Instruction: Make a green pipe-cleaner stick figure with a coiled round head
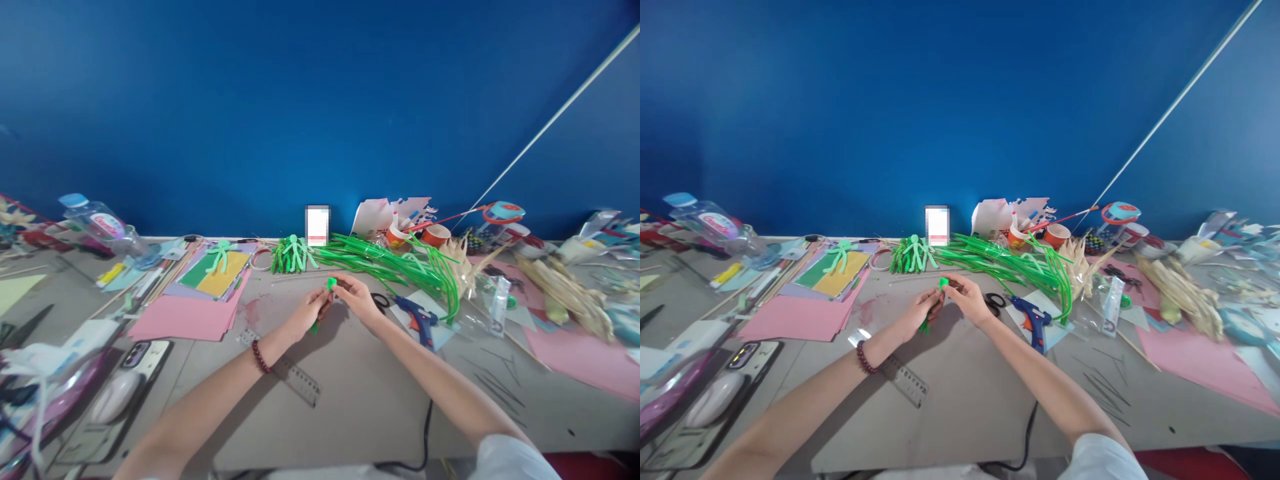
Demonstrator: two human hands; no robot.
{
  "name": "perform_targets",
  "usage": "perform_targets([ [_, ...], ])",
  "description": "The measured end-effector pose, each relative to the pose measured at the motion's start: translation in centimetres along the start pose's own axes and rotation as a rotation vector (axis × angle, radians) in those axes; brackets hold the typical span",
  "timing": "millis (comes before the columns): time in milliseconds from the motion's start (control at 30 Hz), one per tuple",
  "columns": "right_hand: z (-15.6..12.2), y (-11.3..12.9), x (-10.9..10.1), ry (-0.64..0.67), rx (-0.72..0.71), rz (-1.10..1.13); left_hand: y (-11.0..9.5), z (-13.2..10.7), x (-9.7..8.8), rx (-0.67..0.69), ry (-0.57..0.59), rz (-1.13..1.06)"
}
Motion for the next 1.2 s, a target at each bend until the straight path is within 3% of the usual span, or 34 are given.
perform_targets([
  [233,0.1,-0.1,0.0,-0.011,0.012,0.024,-0.4,0.3,-0.3,0.088,-0.095,0.162],
  [433,0.1,-0.1,0.0,-0.023,0.018,0.026,-0.3,0.0,-0.2,0.01,-0.047,0.133],
  [800,0.4,-0.2,-0.7,-0.043,0.028,-0.157,0.2,0.1,-1.3,0.009,-0.128,0.244],
  [967,1.3,3.3,-4.0,-0.149,0.007,-0.279,-2.3,-0.2,-2.4,0.027,-0.086,0.581],
  [1067,1.7,5.5,-6.8,-0.231,-0.018,-0.341,-3.5,-0.6,-1.6,0.106,-0.03,1.037],
  [1200,1.9,6.7,-8.9,-0.223,0.017,-0.55,-2.8,-1.5,-0.5,0.1,-0.07,1.385],
])
Point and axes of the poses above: each hand's wrist, its own z-axis towards the middle knuckle, its own x-axis out of the palm, y = z × x, the point moved 5 cm from there along z, towards the middle knuckle, and after that the axes turned 6 degrees about y, right-handed, at the moved point
